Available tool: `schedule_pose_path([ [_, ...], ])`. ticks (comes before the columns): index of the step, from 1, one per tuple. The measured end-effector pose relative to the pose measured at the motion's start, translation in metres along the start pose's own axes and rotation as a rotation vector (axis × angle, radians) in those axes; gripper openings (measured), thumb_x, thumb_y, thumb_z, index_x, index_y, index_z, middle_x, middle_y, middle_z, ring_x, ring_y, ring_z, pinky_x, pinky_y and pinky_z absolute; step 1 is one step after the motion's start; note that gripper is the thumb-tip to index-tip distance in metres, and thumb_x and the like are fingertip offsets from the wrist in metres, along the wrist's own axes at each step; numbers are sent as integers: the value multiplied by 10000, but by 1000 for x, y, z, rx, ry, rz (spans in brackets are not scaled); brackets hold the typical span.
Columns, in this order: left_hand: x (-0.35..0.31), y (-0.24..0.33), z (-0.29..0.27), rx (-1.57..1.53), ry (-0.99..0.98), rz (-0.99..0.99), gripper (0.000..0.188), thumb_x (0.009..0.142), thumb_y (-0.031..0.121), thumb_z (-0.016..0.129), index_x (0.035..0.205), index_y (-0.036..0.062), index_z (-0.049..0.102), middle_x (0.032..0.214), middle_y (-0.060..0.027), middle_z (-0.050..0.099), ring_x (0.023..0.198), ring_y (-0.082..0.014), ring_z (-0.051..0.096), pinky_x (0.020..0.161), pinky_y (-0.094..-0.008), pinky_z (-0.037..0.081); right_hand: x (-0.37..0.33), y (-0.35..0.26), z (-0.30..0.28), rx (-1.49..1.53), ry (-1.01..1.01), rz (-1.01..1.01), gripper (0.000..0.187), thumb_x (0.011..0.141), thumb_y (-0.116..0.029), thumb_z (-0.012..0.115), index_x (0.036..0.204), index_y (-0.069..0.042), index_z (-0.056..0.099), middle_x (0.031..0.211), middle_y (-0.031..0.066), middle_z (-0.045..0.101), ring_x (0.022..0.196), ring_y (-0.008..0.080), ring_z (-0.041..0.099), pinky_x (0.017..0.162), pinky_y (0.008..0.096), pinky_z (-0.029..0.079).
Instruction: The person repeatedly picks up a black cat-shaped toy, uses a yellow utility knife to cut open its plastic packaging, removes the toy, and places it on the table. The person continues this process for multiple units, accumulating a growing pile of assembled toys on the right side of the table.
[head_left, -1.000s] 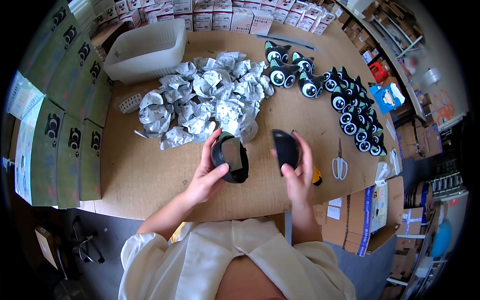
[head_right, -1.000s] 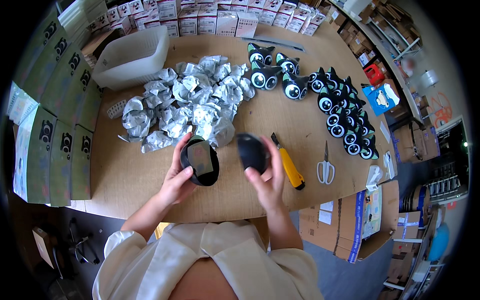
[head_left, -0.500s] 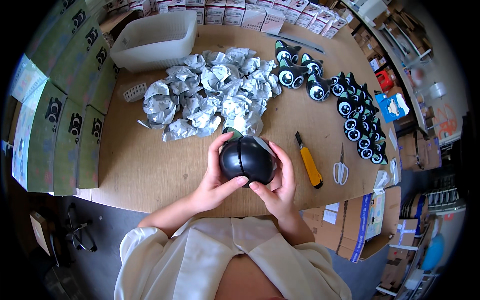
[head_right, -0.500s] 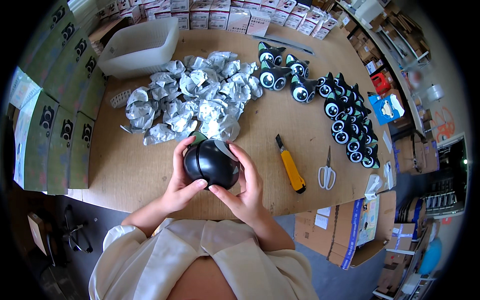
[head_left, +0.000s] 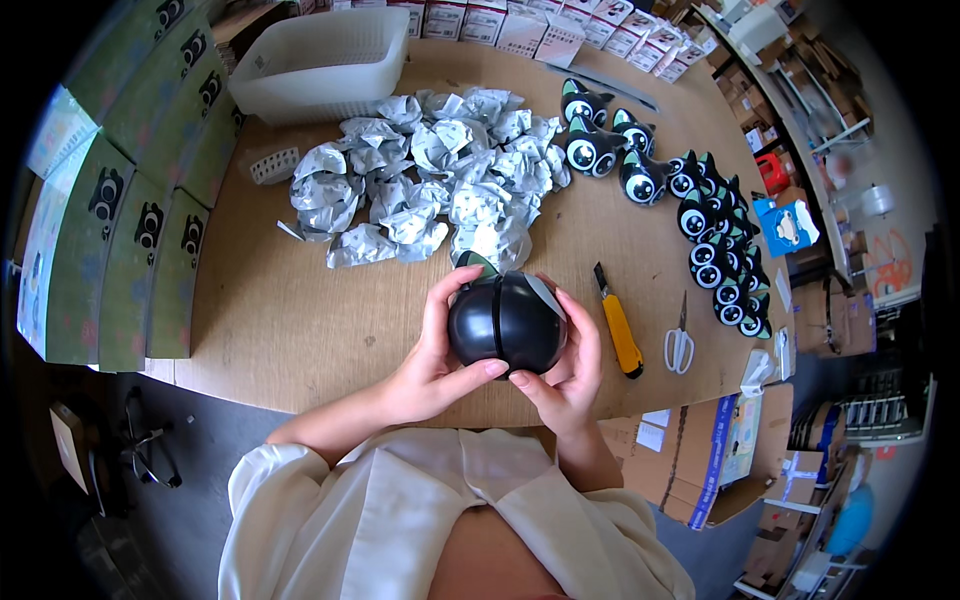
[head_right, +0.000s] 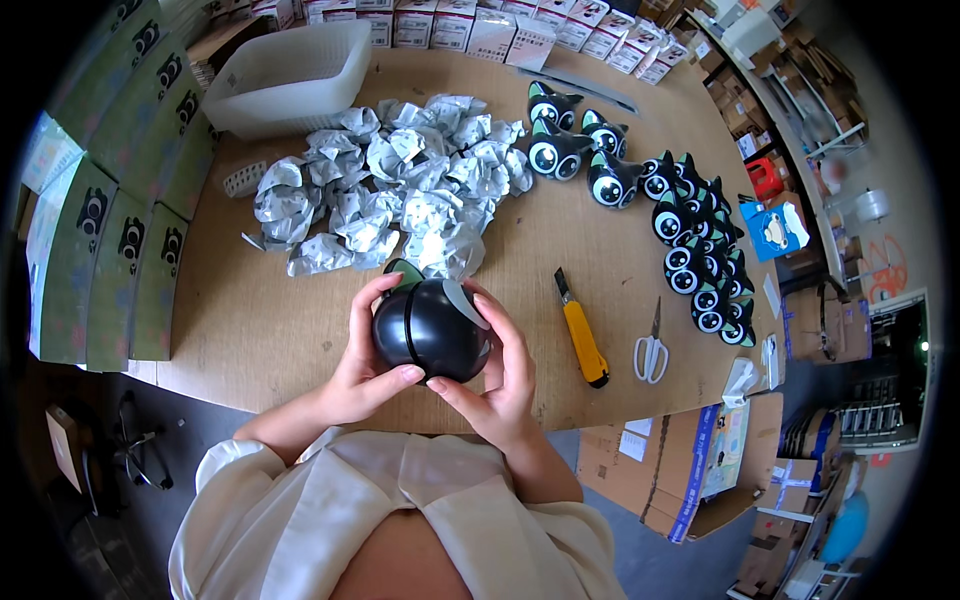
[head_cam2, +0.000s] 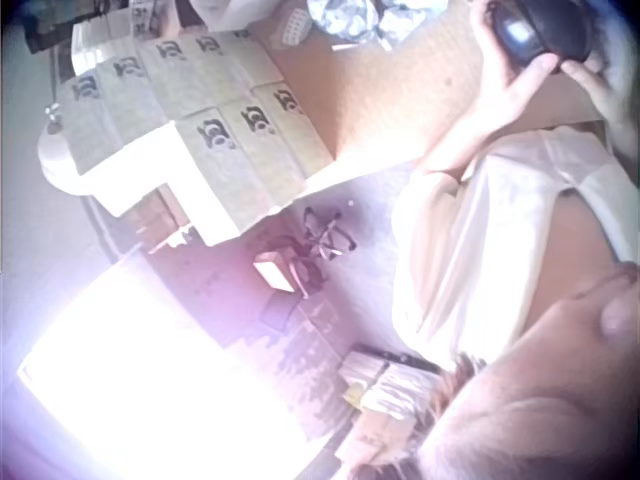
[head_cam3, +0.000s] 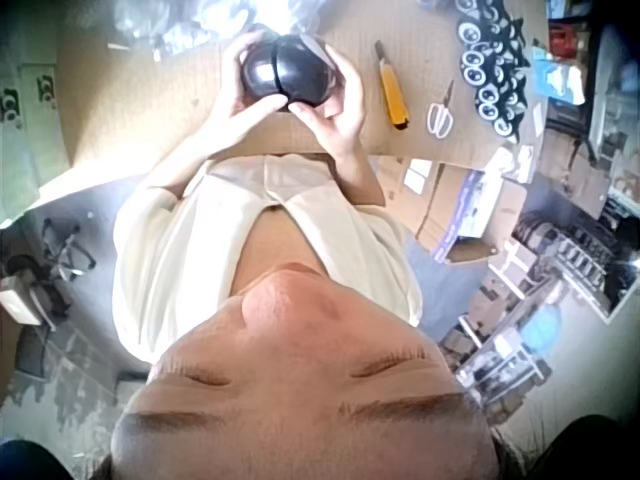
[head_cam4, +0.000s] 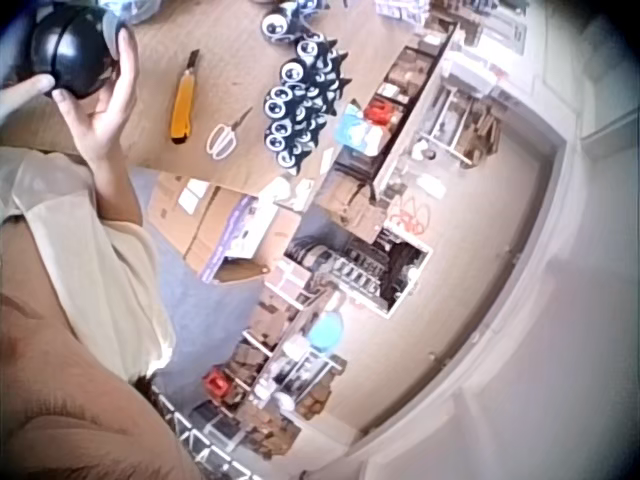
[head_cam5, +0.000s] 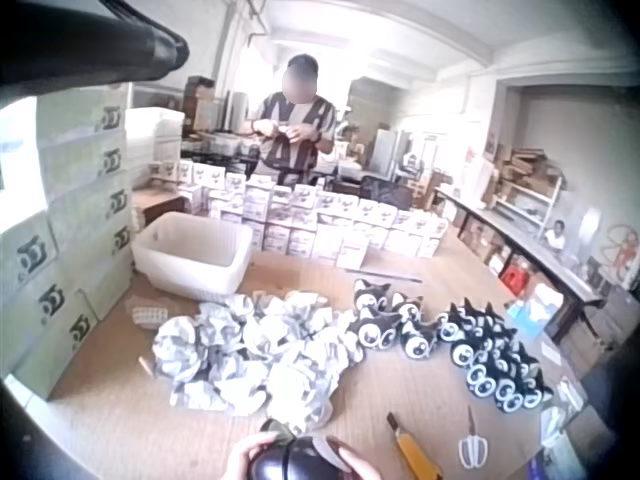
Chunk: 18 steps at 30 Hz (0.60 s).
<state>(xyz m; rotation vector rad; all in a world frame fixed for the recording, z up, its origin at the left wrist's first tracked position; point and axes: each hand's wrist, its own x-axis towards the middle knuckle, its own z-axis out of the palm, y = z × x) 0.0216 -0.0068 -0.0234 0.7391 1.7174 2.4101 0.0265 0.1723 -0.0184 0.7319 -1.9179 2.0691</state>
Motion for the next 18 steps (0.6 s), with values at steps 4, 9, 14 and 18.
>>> schedule_pose_path([
  [4,-1,0,-1,21,-7,6,860,859,7,670,1481,80,81,1380,-157,327,1279,-229,408,1066,-371,331,-1,1,1,-21,7,-10,800,748,-68,804,1395,23,343,1443,273,358,1309,336,437,1058,418,405],
  [9,-2,0,-3,68,-20,25,855,858,22,678,1475,71,89,1387,-164,321,1286,-238,400,1072,-372,322,-2,2,-1,-51,-37,-8,798,736,-51,806,1388,21,350,1437,280,361,1313,344,432,1059,422,403],
  [14,-5,3,-5,157,-43,54,844,859,31,679,1467,55,95,1394,-169,315,1301,-246,381,1083,-374,304,-5,3,1,-7,-34,-8,799,725,-45,814,1376,32,357,1426,286,372,1318,356,427,1065,429,401],
  [18,-8,6,-5,116,-48,31,826,866,29,666,1467,60,100,1402,-163,307,1311,-242,370,1086,-372,305,-9,2,0,-27,-64,27,862,703,-74,839,1392,40,335,1427,274,379,1314,355,434,1065,429,402],
])
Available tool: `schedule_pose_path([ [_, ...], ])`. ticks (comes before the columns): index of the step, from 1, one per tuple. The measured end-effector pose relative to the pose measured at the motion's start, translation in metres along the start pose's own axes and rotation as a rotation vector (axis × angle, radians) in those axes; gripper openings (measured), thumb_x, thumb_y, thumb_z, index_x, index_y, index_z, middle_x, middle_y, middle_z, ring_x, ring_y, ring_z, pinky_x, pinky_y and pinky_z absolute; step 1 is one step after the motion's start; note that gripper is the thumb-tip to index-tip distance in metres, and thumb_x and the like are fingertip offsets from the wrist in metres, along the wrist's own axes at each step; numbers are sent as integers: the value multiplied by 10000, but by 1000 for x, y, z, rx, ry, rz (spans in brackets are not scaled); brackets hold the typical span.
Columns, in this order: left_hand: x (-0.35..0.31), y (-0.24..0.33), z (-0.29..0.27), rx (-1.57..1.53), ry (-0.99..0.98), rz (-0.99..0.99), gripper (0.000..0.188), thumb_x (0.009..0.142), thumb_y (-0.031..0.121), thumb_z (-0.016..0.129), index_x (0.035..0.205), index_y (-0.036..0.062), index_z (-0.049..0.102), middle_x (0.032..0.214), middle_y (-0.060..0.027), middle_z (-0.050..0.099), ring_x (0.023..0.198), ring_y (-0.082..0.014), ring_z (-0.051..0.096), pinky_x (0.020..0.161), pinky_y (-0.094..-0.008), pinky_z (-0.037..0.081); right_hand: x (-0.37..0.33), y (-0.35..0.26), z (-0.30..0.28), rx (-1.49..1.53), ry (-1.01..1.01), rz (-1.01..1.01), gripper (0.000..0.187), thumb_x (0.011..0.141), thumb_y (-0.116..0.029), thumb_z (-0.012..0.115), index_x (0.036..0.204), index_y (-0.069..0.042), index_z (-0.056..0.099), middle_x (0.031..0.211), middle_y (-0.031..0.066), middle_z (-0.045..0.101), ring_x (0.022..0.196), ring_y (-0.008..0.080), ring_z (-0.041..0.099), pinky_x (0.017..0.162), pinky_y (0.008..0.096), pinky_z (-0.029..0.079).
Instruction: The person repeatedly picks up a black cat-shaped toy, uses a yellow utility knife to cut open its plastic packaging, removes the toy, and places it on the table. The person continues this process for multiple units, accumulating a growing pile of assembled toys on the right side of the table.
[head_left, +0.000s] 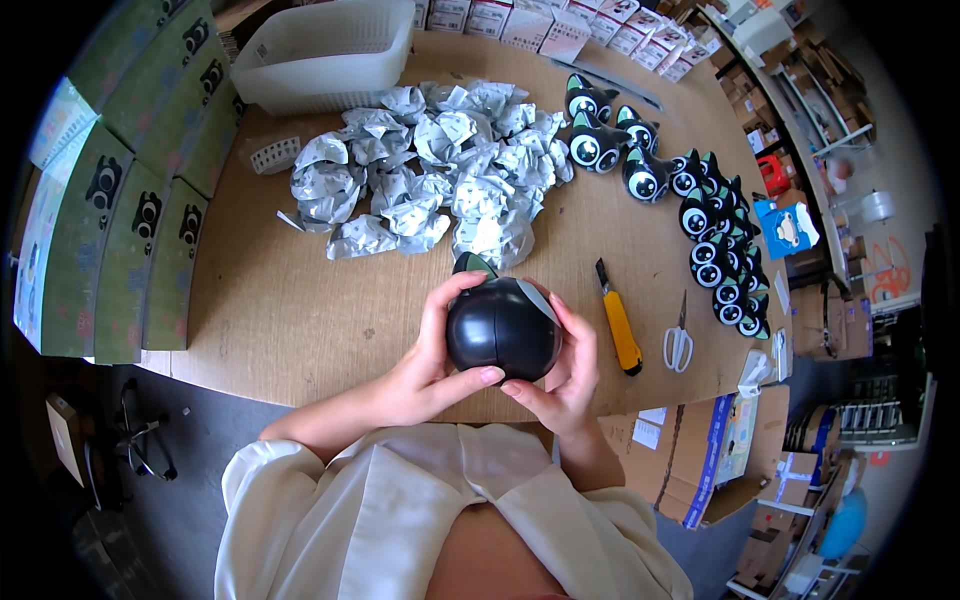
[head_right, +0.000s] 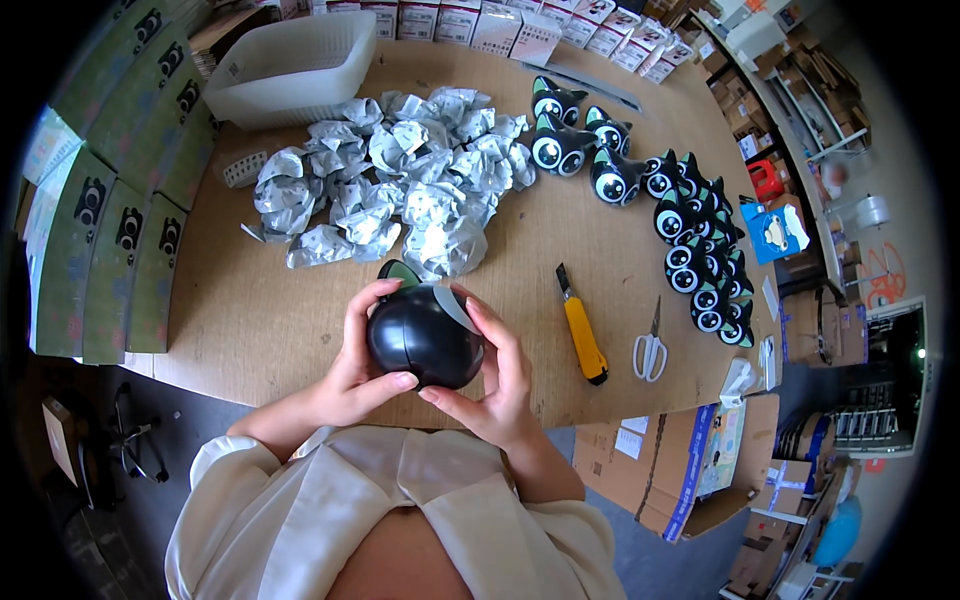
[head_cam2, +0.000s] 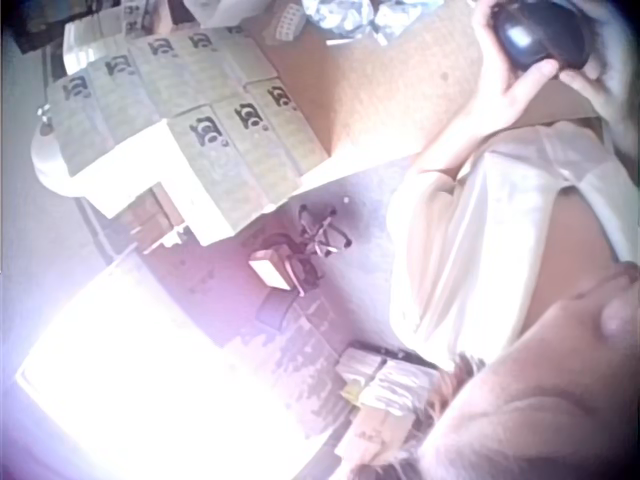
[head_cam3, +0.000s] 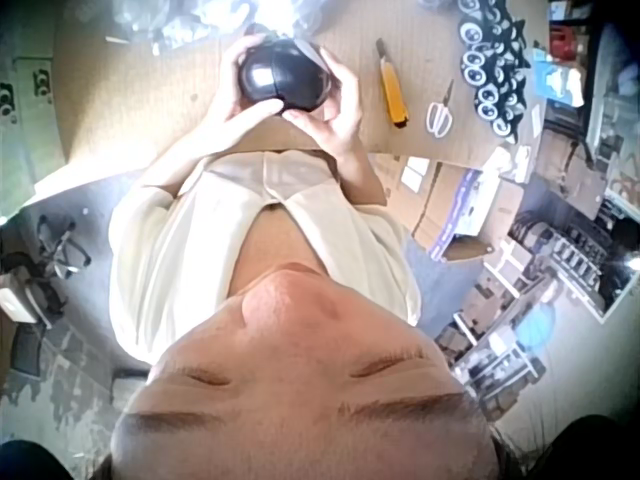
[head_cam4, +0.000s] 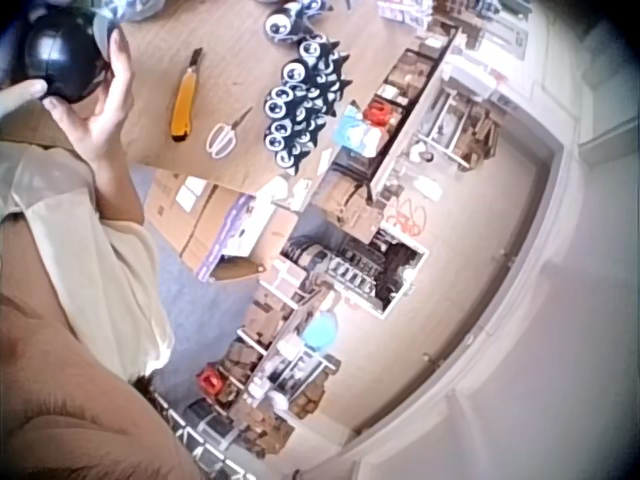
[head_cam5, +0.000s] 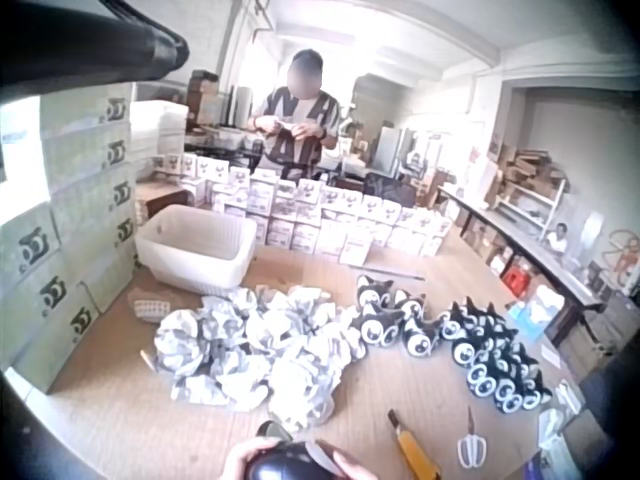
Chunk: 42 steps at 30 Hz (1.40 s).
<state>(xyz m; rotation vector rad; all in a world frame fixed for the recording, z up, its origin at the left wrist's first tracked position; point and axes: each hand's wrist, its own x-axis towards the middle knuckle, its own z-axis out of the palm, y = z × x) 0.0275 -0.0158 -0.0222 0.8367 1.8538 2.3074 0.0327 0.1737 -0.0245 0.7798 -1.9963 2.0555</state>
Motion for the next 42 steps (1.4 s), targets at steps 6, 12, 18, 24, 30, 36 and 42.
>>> schedule_pose_path([
  [6,4,1,5,-199,138,-176,733,880,98,639,1459,74,190,1393,-138,347,1300,-227,387,1090,-368,304,1,-3,5,-329,-33,23,1044,634,-200,901,1437,34,277,1388,237,417,1257,364,476,1012,419,431],
  [12,11,-13,3,-398,201,-255,553,937,100,597,1402,71,300,1323,-99,452,1223,-169,459,1044,-322,372,15,-7,-2,-525,-73,21,1093,597,-239,917,1445,16,277,1354,231,422,1237,372,466,1003,433,421],
  [18,11,-12,9,-617,257,-407,498,978,187,553,1395,112,291,1329,-89,437,1207,-163,469,989,-322,438,20,-4,-1,-550,-85,-99,1034,583,-178,911,1424,0,337,1418,241,384,1283,392,444,1031,443,418],
  [24,13,-13,12,-697,279,-426,468,1001,208,510,1397,125,276,1337,-80,422,1213,-170,467,985,-347,455,21,1,-2,-555,-57,-176,947,585,-161,908,1375,8,414,1380,257,437,1249,402,492,987,429,467],
  [30,13,-16,12,-673,254,-383,473,996,176,516,1400,132,273,1343,-84,407,1222,-172,457,1009,-348,430,25,1,-8,-501,-66,-214,896,574,-136,907,1341,-7,462,1365,274,447,1235,418,503,971,426,483],
  [36,27,-17,-14,-275,-55,-242,794,789,203,792,1409,123,302,1336,-64,427,1232,-191,459,1032,-359,401,20,23,-21,-792,-152,-567,637,674,-105,827,1231,-276,569,1420,115,412,1296,414,434,1007,540,445],
  [42,23,-20,-4,-85,-56,-131,1026,640,71,888,1444,82,251,1388,-97,378,1314,-219,401,1098,-374,349,3,22,-25,-1011,-137,-589,753,747,-282,781,1378,-418,393,1530,108,283,1438,399,188,1118,666,76],
])
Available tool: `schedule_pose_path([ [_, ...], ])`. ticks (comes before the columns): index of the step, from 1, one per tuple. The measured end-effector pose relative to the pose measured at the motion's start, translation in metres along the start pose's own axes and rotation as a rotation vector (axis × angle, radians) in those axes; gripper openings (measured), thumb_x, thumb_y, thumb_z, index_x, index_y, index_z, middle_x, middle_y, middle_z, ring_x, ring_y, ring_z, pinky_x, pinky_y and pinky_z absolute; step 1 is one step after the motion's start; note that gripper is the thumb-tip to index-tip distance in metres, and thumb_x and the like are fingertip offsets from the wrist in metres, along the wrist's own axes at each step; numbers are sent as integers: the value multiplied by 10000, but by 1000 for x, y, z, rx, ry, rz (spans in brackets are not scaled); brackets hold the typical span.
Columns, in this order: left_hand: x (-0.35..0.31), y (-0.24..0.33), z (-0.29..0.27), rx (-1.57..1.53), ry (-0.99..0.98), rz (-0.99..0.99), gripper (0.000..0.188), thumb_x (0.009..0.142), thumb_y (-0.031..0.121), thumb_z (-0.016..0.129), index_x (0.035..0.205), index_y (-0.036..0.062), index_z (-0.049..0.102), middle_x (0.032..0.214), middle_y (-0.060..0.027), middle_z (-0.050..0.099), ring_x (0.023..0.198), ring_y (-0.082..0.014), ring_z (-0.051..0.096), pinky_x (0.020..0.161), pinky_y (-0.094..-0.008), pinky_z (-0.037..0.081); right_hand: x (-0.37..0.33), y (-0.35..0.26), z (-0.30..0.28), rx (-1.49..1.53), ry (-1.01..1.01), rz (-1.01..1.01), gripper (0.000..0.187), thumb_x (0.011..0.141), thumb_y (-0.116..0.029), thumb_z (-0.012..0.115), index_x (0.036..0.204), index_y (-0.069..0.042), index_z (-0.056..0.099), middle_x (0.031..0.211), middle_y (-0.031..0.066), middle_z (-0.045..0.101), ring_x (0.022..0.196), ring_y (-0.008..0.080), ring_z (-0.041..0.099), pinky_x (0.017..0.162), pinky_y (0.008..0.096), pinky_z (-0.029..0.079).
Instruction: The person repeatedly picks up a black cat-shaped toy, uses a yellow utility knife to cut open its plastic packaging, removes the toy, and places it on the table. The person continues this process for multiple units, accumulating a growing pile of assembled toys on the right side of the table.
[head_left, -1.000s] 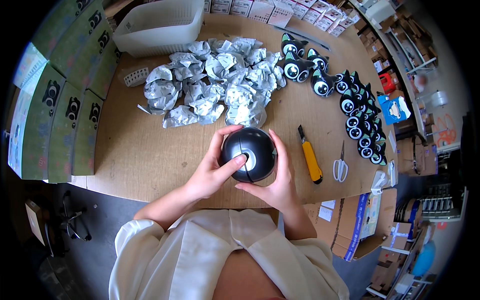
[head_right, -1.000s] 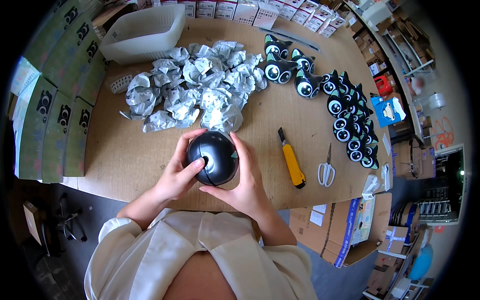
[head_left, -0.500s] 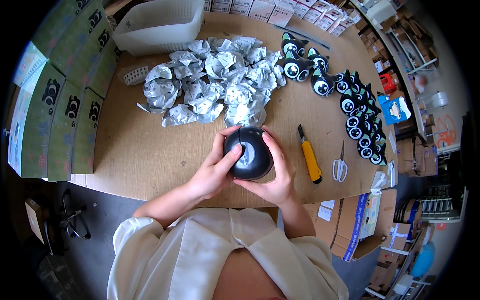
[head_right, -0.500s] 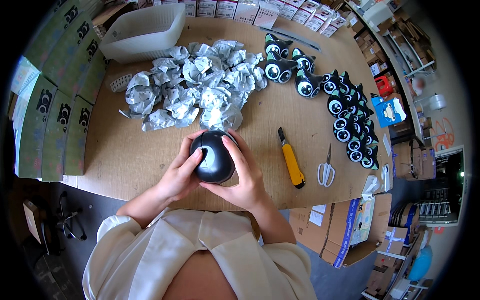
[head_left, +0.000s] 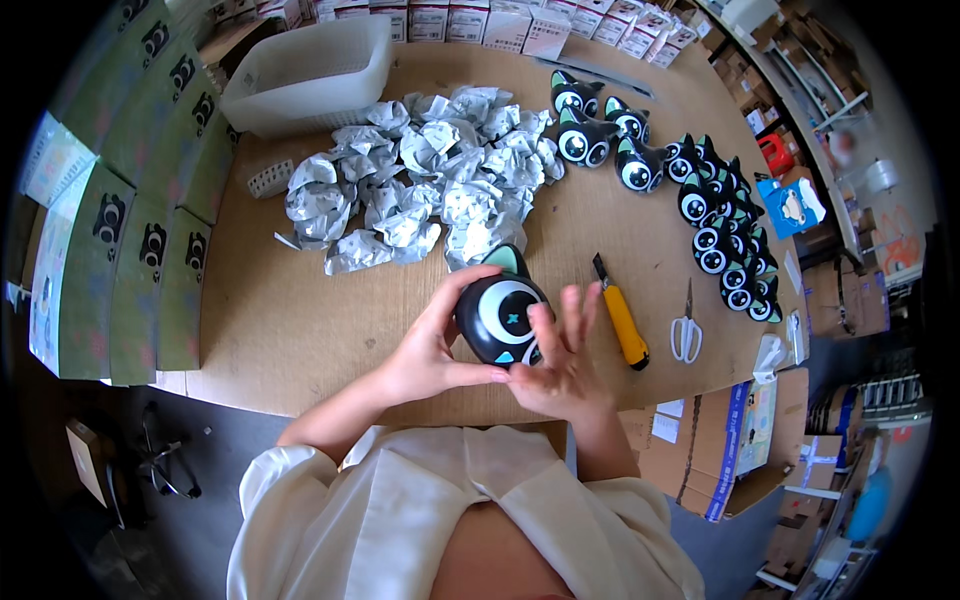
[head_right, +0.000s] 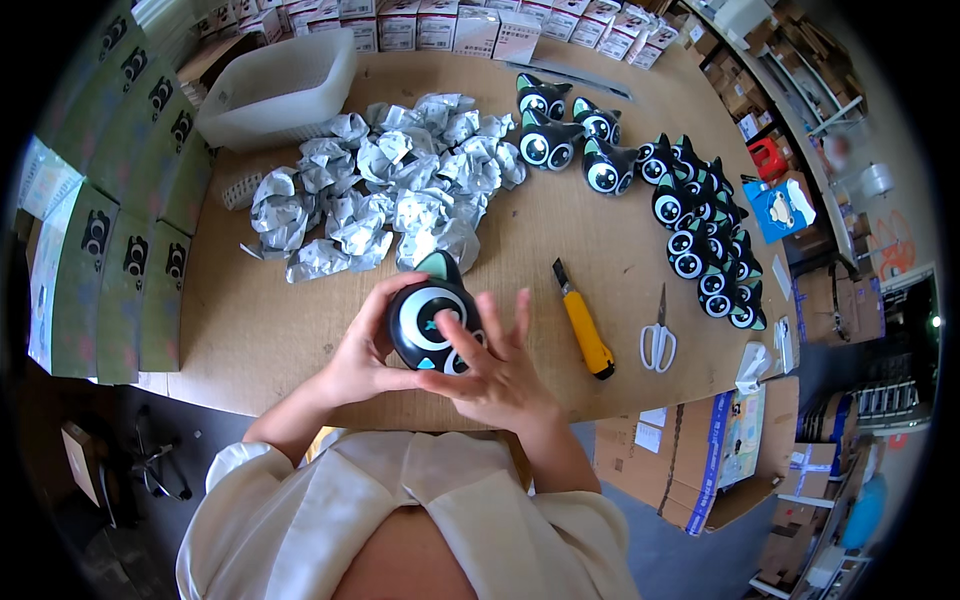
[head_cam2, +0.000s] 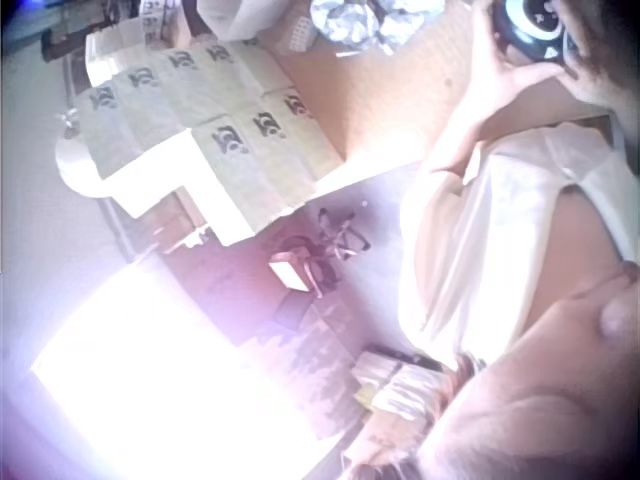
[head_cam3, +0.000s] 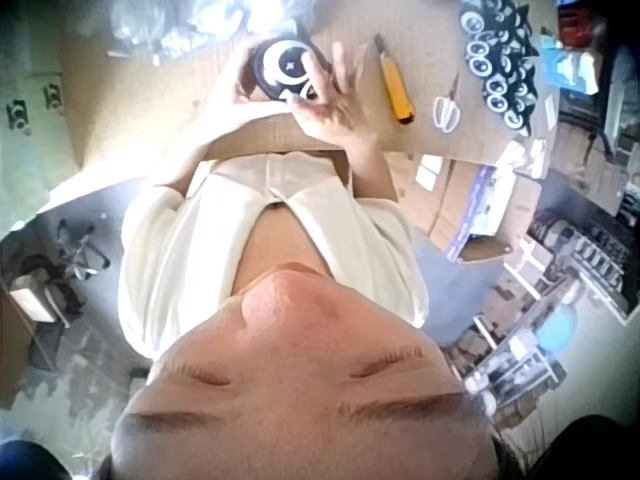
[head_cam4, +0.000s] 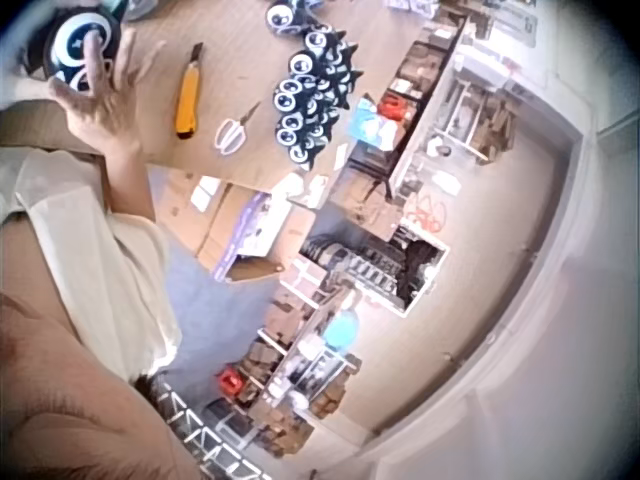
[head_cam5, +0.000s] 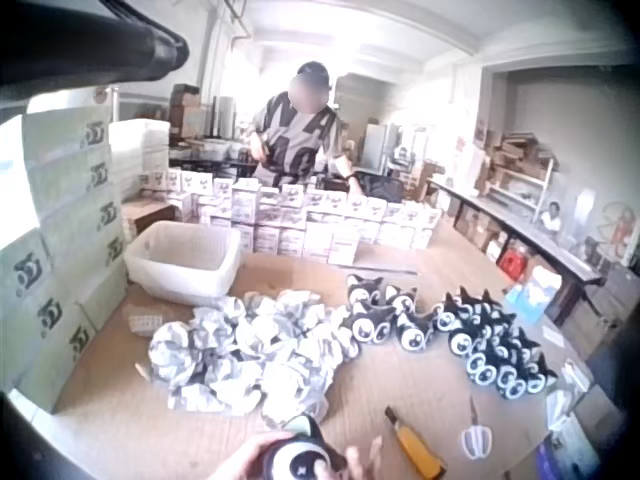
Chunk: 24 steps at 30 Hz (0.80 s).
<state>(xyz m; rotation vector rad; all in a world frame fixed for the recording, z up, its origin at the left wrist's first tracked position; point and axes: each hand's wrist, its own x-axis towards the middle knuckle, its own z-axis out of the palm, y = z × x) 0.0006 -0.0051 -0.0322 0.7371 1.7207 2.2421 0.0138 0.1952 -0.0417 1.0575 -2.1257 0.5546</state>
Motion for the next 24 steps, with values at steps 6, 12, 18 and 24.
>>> schedule_pose_path([
  [6,-2,-28,6,49,25,576,1061,640,149,885,1382,126,126,1458,-285,190,1387,-435,267,1090,-510,297,9,-19,-6,1406,262,668,1376,637,-367,891,1513,-86,-132,1565,227,47,1459,341,117,1155,478,159],
  [12,-3,-24,5,-86,-72,428,1101,629,265,892,1393,257,100,1446,-358,236,1387,-497,224,1090,-583,273,12,-20,-17,1463,103,585,1092,645,-60,874,1477,-59,167,1518,230,228,1404,319,294,1127,426,276],
  [18,-14,-21,7,-30,-57,403,1142,619,335,912,1399,244,83,1423,-350,270,1362,-479,282,1082,-564,299,12,-17,-21,1475,125,479,1009,639,-30,871,1442,-29,259,1499,227,272,1397,316,304,1122,428,298],
  [24,-18,-25,24,-180,188,241,1150,624,254,915,1404,184,72,1458,-291,266,1323,-373,383,1061,-456,369,3,-15,-21,1374,81,600,1138,686,-148,874,1491,-40,78,1497,192,228,1399,297,279,1132,424,280],
])
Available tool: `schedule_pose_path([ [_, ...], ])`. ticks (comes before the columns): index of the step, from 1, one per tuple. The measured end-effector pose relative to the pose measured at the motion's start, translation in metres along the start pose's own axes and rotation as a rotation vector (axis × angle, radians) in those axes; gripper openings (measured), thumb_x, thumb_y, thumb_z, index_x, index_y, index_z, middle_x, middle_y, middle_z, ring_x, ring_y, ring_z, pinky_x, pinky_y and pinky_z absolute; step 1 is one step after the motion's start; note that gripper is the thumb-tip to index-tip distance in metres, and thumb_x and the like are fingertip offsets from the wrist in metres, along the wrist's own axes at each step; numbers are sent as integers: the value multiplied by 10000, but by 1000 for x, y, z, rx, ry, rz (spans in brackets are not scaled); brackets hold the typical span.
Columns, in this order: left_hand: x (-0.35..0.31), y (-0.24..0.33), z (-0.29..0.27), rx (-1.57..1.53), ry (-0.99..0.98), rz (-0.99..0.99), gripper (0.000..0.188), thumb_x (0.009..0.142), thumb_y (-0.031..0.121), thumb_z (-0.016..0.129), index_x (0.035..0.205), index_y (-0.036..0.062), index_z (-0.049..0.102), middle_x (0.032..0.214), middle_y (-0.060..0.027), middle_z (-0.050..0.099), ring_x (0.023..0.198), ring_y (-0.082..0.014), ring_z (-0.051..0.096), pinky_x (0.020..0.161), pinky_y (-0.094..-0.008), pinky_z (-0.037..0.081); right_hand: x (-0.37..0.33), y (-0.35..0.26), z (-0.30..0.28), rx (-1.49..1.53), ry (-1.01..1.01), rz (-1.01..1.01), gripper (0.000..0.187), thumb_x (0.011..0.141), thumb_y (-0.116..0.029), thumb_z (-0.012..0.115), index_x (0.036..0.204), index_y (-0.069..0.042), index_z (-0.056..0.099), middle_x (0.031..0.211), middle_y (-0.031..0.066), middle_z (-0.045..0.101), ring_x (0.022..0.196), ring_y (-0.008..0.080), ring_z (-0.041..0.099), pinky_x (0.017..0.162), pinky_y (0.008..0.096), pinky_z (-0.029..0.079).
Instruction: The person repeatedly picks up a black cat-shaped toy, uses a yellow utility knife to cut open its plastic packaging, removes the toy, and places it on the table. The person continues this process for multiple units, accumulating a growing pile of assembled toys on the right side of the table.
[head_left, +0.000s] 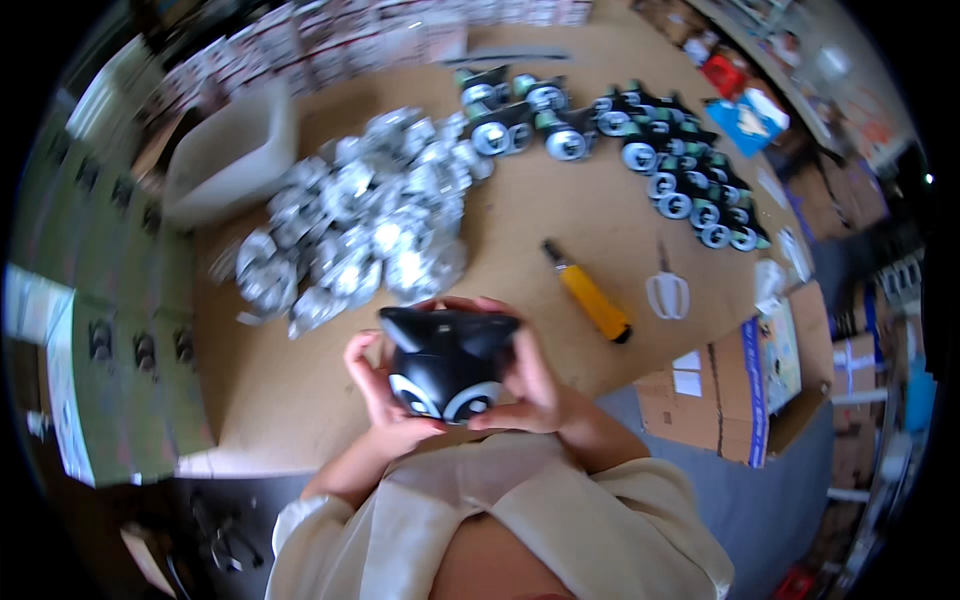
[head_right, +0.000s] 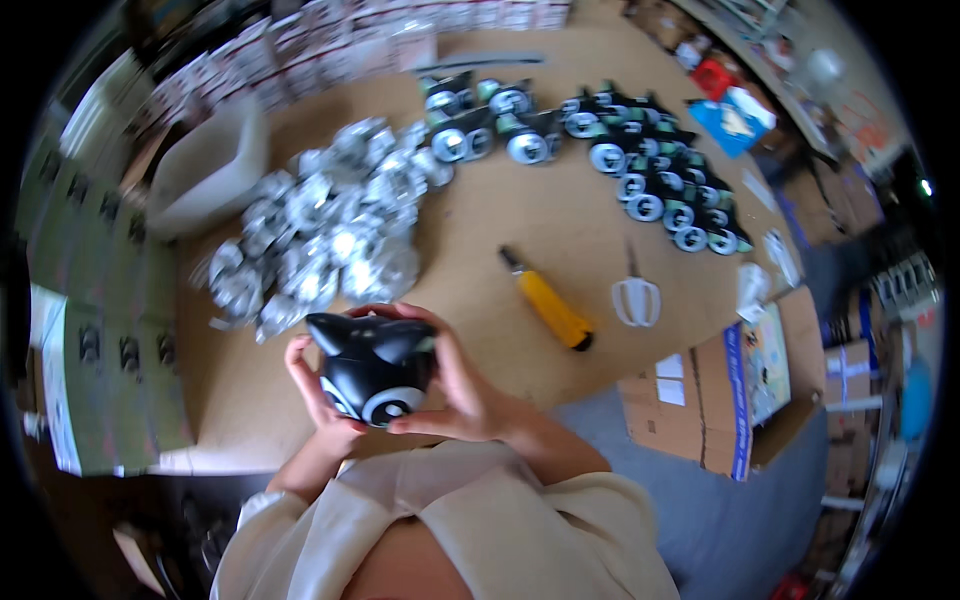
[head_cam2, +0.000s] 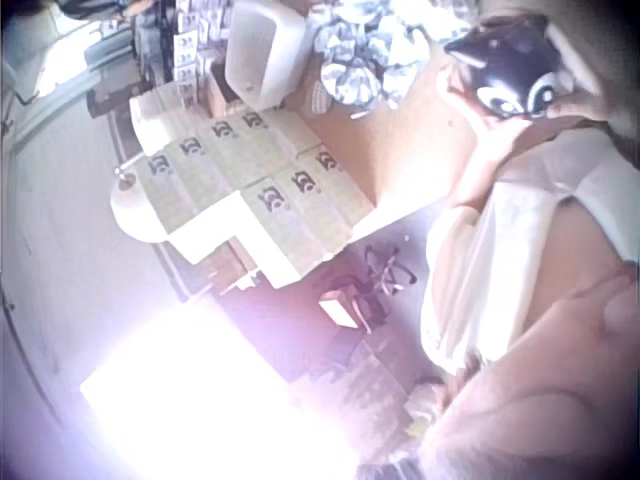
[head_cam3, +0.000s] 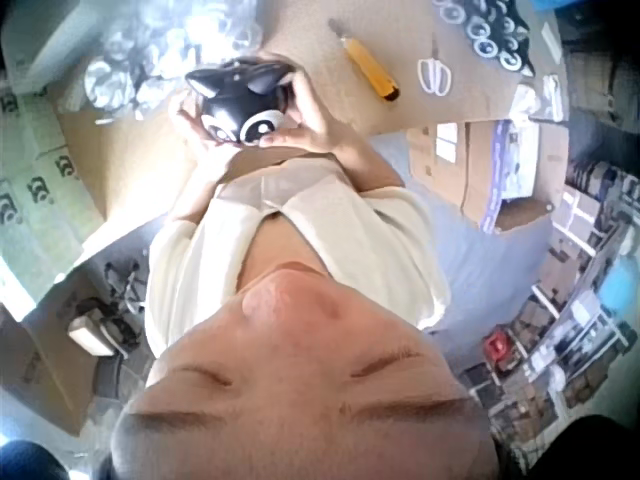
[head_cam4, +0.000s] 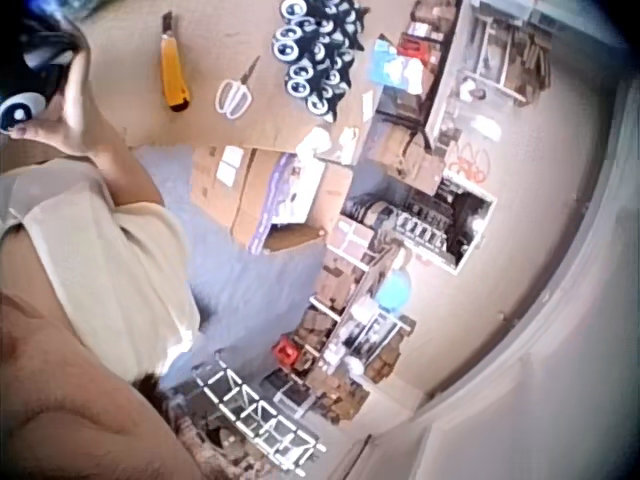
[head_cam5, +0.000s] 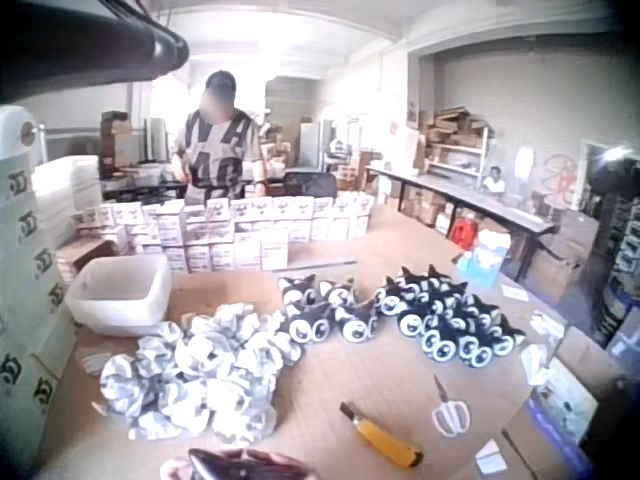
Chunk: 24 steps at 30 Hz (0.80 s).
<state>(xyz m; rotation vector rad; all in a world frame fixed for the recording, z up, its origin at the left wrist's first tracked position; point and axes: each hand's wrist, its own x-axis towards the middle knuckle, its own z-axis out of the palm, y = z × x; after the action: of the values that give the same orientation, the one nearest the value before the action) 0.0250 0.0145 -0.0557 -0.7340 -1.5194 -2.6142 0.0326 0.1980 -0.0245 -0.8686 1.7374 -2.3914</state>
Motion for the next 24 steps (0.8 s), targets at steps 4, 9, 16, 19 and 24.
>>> schedule_pose_path([
  [4,20,6,15,106,48,-307,1125,708,230,841,1484,165,29,1482,-278,252,1354,-348,353,1108,-448,316,5,-1,-17,-302,194,135,1133,656,-189,876,1488,-40,122,1432,199,298,1316,291,364,1081,394,316],
  [9,22,-1,-8,151,-97,-380,930,805,317,727,1495,128,133,1528,-178,223,1425,-362,232,1146,-514,163,-8,-27,-96,-440,612,33,1014,649,-128,868,1402,-101,190,1252,160,430,1158,262,515,941,392,466],
  [16,28,-6,-14,318,59,-330,562,878,141,661,1360,94,376,1388,-132,425,1265,-283,466,1053,-425,357,-71,-55,-217,-1174,1305,-91,1000,594,-127,895,1381,-46,284,1280,191,462,1161,277,504,961,386,436],
  [19,28,-4,-10,355,44,-292,530,889,139,646,1352,96,391,1369,-126,444,1252,-276,480,1042,-417,368,-120,-59,-263,-1099,1361,-256,1019,600,-125,900,1399,-28,275,1273,167,469,1134,256,524,964,346,431],
  [24,32,-6,-13,325,61,-319,548,868,92,675,1335,80,388,1363,-113,442,1240,-258,480,1042,-410,368,-177,-72,-318,-1128,1486,-378,1059,636,-26,875,1445,6,192,1331,187,407,1199,275,481,981,363,439],
])
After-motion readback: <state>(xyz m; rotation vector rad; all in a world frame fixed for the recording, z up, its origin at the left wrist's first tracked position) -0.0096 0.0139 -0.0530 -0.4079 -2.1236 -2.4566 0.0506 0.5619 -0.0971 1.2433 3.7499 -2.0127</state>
